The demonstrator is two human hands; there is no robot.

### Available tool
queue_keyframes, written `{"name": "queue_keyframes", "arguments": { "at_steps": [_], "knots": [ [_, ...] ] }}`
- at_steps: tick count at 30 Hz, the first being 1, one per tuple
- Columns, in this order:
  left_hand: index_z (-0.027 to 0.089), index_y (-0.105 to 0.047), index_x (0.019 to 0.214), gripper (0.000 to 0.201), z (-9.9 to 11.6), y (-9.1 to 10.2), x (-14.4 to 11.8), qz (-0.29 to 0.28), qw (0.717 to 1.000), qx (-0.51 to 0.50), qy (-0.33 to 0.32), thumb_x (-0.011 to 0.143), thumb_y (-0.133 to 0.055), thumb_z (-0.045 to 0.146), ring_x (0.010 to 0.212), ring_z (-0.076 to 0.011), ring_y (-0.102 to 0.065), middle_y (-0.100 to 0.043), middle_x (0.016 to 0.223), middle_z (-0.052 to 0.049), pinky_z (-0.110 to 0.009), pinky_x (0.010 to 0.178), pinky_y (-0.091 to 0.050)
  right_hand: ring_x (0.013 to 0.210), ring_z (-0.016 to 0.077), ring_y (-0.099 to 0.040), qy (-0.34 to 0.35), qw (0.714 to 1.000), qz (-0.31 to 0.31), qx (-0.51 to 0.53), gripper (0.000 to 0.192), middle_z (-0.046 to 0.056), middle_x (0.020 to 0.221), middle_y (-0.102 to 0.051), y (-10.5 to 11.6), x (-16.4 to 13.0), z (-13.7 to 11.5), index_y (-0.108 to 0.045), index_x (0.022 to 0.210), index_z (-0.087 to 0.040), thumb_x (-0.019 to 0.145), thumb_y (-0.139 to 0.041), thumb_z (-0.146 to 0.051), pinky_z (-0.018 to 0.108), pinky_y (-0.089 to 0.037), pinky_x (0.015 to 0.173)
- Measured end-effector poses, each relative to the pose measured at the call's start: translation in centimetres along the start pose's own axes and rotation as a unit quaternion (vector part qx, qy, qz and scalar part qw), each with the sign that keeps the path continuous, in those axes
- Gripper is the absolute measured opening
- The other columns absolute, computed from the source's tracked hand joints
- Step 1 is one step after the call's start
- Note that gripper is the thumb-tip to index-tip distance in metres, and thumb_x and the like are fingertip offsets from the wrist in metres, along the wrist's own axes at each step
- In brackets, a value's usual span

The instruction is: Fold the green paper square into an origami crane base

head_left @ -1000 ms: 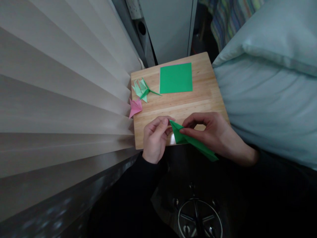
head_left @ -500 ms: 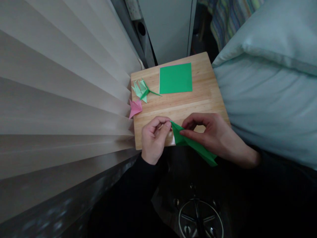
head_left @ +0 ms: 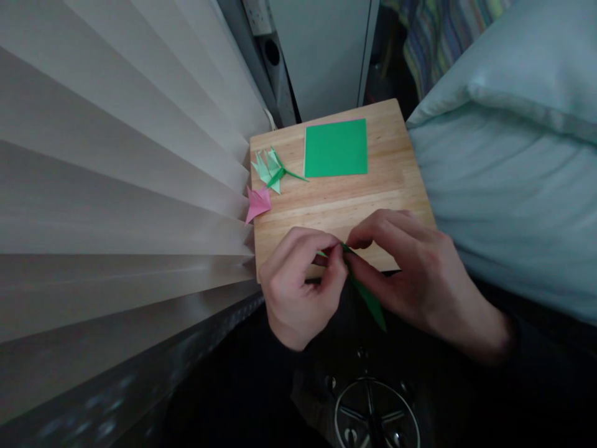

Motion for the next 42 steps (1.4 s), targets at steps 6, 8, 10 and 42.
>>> {"name": "queue_keyframes", "arguments": {
  "at_steps": [6, 8, 10, 42],
  "knots": [
    [0.02, -0.069, 0.088, 0.011, -0.5, -0.3, 0.8, 0.077, 0.996, -0.03, 0.036, 0.093, -0.065, 0.012, 0.075, -0.0127, -0.064, -0.067, 0.085, -0.001, -0.023, 0.066, -0.055, 0.085, 0.0258, -0.066, 0.033, 0.997, 0.043, -0.049, 0.013, 0.006, 0.089, -0.072, -0.3, 0.6, -0.3, -0.062, 0.097, -0.027, 0.091, -0.066, -0.016, 0.041, -0.048, 0.081],
    [0.02, -0.069, 0.09, 0.009, -1.5, -0.9, 1.4, 0.093, 0.991, -0.077, 0.056, 0.096, -0.064, 0.018, 0.077, -0.0135, -0.065, -0.066, 0.086, -0.001, -0.024, 0.068, -0.056, 0.087, 0.026, -0.067, 0.047, 0.994, 0.056, -0.076, 0.012, 0.006, 0.091, -0.072, -0.6, 1.2, 0.0, -0.06, 0.098, -0.026, 0.092, -0.064, -0.016, 0.042, -0.048, 0.085],
    [0.02, -0.068, 0.09, 0.009, -2.4, -1.4, 2.0, 0.103, 0.987, -0.106, 0.065, 0.098, -0.063, 0.022, 0.079, -0.0143, -0.066, -0.066, 0.087, -0.002, -0.024, 0.069, -0.056, 0.088, 0.0255, -0.067, 0.053, 0.991, 0.074, -0.1, 0.01, 0.006, 0.092, -0.073, -1.1, 1.8, 0.5, -0.06, 0.098, -0.024, 0.095, -0.059, -0.014, 0.043, -0.048, 0.089],
    [0.021, -0.058, 0.088, 0.037, -4.0, 0.3, 3.6, -0.102, 0.873, -0.412, 0.239, 0.075, -0.091, 0.033, 0.067, -0.011, -0.063, -0.067, 0.076, 0.003, -0.021, 0.062, -0.049, 0.089, 0.0183, -0.065, -0.034, 0.958, -0.036, 0.281, 0.019, 0.005, 0.104, -0.069, -0.8, 3.6, 0.7, -0.074, 0.1, -0.025, 0.09, -0.079, -0.041, 0.033, -0.054, 0.075]
  ]
}}
Point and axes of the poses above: each hand's wrist, its own x-axis towards the middle knuckle, its own y-axis out of the back of the hand, z = x × y, the point moved 2 cm from there along x, towards the middle knuckle
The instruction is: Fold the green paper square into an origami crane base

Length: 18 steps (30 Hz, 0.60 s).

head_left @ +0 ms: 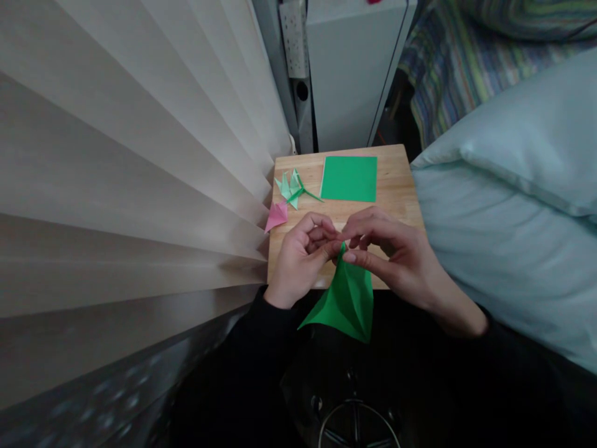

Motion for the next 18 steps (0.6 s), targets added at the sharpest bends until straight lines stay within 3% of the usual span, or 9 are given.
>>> {"name": "queue_keyframes", "arguments": {
  "at_steps": [5, 11, 15, 18],
  "knots": [
    [0.02, -0.06, 0.084, 0.04, -0.99, -0.29, -0.14, -0.033, 0.997, -0.06, 0.039, 0.072, -0.093, 0.038, 0.072, -0.0104, -0.062, -0.064, 0.08, 0.003, -0.022, 0.069, -0.05, 0.099, 0.0219, -0.064, 0.005, 1.0, -0.004, -0.001, 0.02, 0.005, 0.1, -0.069, 0.27, 0.11, 0.36, -0.073, 0.091, -0.025, 0.086, -0.083, -0.041, 0.037, -0.052, 0.081],
    [0.019, -0.06, 0.083, 0.04, -0.87, -0.74, -0.44, -0.019, 0.988, -0.134, 0.074, 0.071, -0.094, 0.036, 0.079, -0.0106, -0.066, -0.066, 0.091, 0.001, -0.021, 0.069, -0.051, 0.106, 0.0223, -0.066, -0.001, 0.999, 0.014, 0.029, 0.015, 0.004, 0.104, -0.067, 0.34, 0.02, 0.46, -0.07, 0.088, -0.024, 0.087, -0.082, -0.033, 0.041, -0.051, 0.097],
    [0.018, -0.058, 0.08, 0.041, -0.82, -0.8, -0.58, -0.003, 0.989, -0.124, 0.086, 0.068, -0.095, 0.032, 0.08, -0.0106, -0.066, -0.069, 0.096, -0.001, -0.019, 0.065, -0.05, 0.108, 0.0228, -0.066, -0.025, 0.999, 0.008, 0.032, 0.017, 0.005, 0.106, -0.068, 0.27, -0.06, 0.76, -0.068, 0.085, -0.023, 0.086, -0.082, -0.033, 0.042, -0.052, 0.098],
    [0.018, -0.061, 0.082, 0.039, -1.09, -0.77, -0.63, 0.022, 0.989, -0.11, 0.096, 0.067, -0.095, 0.03, 0.07, -0.0074, -0.06, -0.066, 0.09, 0.001, -0.016, 0.057, -0.044, 0.108, 0.0218, -0.066, -0.04, 0.999, 0.004, 0.036, 0.018, 0.005, 0.108, -0.068, 0.09, -0.14, 1.01, -0.068, 0.081, -0.021, 0.087, -0.081, -0.033, 0.04, -0.053, 0.096]
  ]
}}
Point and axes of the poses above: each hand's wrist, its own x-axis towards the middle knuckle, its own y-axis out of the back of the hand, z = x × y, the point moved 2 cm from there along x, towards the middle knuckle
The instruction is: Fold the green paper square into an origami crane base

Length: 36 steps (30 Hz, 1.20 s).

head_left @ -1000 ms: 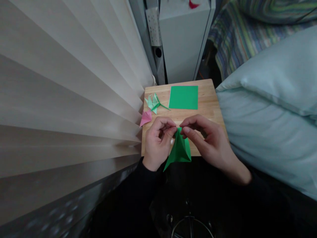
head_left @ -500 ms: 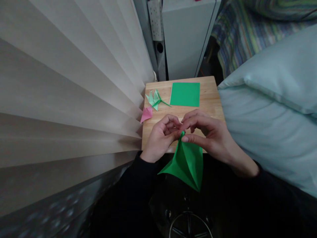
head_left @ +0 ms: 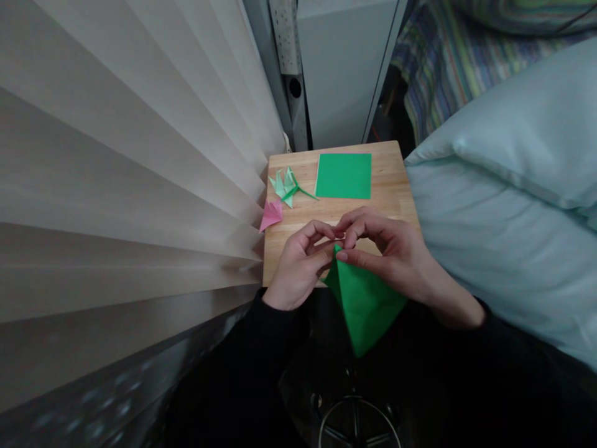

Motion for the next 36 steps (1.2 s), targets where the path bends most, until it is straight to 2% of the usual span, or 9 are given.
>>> {"name": "queue_keyframes", "arguments": {
  "at_steps": [4, 10, 12, 14, 16, 22, 29, 31, 36],
  "knots": [
    [0.018, -0.066, 0.086, 0.033, -0.2, 0.2, -0.1, 0.029, 0.999, -0.014, 0.006, 0.071, -0.092, 0.03, 0.067, -0.0063, -0.058, -0.064, 0.083, 0.002, -0.015, 0.057, -0.043, 0.099, 0.0198, -0.067, -0.034, 0.999, 0.003, 0.021, 0.022, 0.004, 0.101, -0.069, 0.0, 0.1, 0.1, -0.067, 0.078, -0.02, 0.086, -0.081, -0.035, 0.036, -0.054, 0.089],
    [0.016, -0.067, 0.086, 0.02, -0.8, 0.4, 0.5, 0.007, 1.0, 0.023, -0.006, 0.082, -0.082, 0.029, 0.063, -0.0073, -0.057, -0.063, 0.072, 0.002, -0.02, 0.061, -0.045, 0.076, 0.0167, -0.066, -0.075, 0.996, 0.043, 0.005, 0.024, 0.001, 0.081, -0.069, 0.0, 0.2, 0.9, -0.065, 0.081, -0.021, 0.087, -0.078, -0.04, 0.031, -0.053, 0.07],
    [0.016, -0.067, 0.086, 0.013, -1.5, 1.4, 1.3, 0.062, 0.996, 0.039, -0.058, 0.084, -0.077, 0.023, 0.067, -0.008, -0.06, -0.065, 0.074, 0.001, -0.021, 0.067, -0.048, 0.077, 0.0174, -0.066, -0.067, 0.994, 0.074, -0.053, 0.022, 0.002, 0.082, -0.068, -0.3, -0.2, 2.2, -0.064, 0.082, -0.021, 0.09, -0.074, -0.038, 0.031, -0.053, 0.07],
    [0.016, -0.065, 0.085, 0.006, -2.2, 2.9, 2.1, 0.181, 0.974, 0.04, -0.129, 0.087, -0.07, 0.018, 0.067, -0.0072, -0.059, -0.064, 0.072, 0.003, -0.02, 0.068, -0.048, 0.079, 0.0187, -0.066, -0.078, 0.982, 0.114, -0.131, 0.017, 0.004, 0.086, -0.069, -0.5, -0.8, 3.8, -0.064, 0.087, -0.021, 0.093, -0.069, -0.035, 0.032, -0.051, 0.067],
    [0.017, -0.063, 0.084, 0.006, -3.0, 3.9, 2.6, 0.24, 0.953, 0.088, -0.164, 0.089, -0.065, 0.016, 0.064, -0.007, -0.057, -0.061, 0.069, 0.004, -0.019, 0.066, -0.046, 0.074, 0.0188, -0.065, -0.111, 0.977, 0.097, -0.157, 0.015, 0.003, 0.081, -0.069, -0.8, -1.3, 5.6, -0.063, 0.087, -0.021, 0.094, -0.066, -0.033, 0.031, -0.05, 0.064],
    [0.016, -0.068, 0.089, 0.004, -4.6, 2.7, 2.6, 0.032, 0.964, 0.263, 0.0, 0.09, -0.064, 0.017, 0.071, -0.0131, -0.067, -0.07, 0.081, -0.002, -0.025, 0.067, -0.053, 0.078, 0.0193, -0.069, -0.09, 0.98, 0.085, -0.154, 0.007, 0.004, 0.086, -0.074, -1.2, -1.1, 6.1, -0.065, 0.091, -0.02, 0.095, -0.064, -0.026, 0.03, -0.05, 0.066],
    [0.015, -0.071, 0.096, 0.019, -4.2, 1.7, 1.7, -0.015, 0.908, 0.415, -0.059, 0.09, -0.055, 0.006, 0.088, -0.0171, -0.07, -0.076, 0.094, -0.007, -0.03, 0.082, -0.055, 0.075, 0.0203, -0.071, -0.101, 0.97, -0.019, -0.219, 0.012, 0.007, 0.084, -0.076, -1.2, -3.1, 4.6, -0.068, 0.093, -0.018, 0.098, -0.06, -0.025, 0.031, -0.05, 0.067],
    [0.014, -0.073, 0.098, 0.022, -4.7, 1.4, 0.9, -0.039, 0.876, 0.477, -0.064, 0.091, -0.053, 0.005, 0.089, -0.0184, -0.071, -0.077, 0.094, -0.008, -0.033, 0.084, -0.055, 0.074, 0.0208, -0.07, -0.112, 0.96, -0.063, -0.25, 0.014, 0.007, 0.084, -0.076, -1.4, -4.2, 5.0, -0.069, 0.092, -0.017, 0.097, -0.056, -0.021, 0.031, -0.048, 0.066],
    [0.015, -0.077, 0.102, 0.03, -7.5, 0.5, -2.5, -0.116, 0.737, 0.665, -0.041, 0.093, -0.049, 0.005, 0.098, -0.0239, -0.072, -0.079, 0.101, -0.01, -0.039, 0.092, -0.054, 0.077, 0.0243, -0.07, -0.167, 0.912, -0.258, -0.27, 0.009, 0.012, 0.088, -0.077, -5.0, -8.4, 9.0, -0.074, 0.09, -0.014, 0.085, -0.068, -0.009, 0.033, -0.05, 0.068]
  ]
}}
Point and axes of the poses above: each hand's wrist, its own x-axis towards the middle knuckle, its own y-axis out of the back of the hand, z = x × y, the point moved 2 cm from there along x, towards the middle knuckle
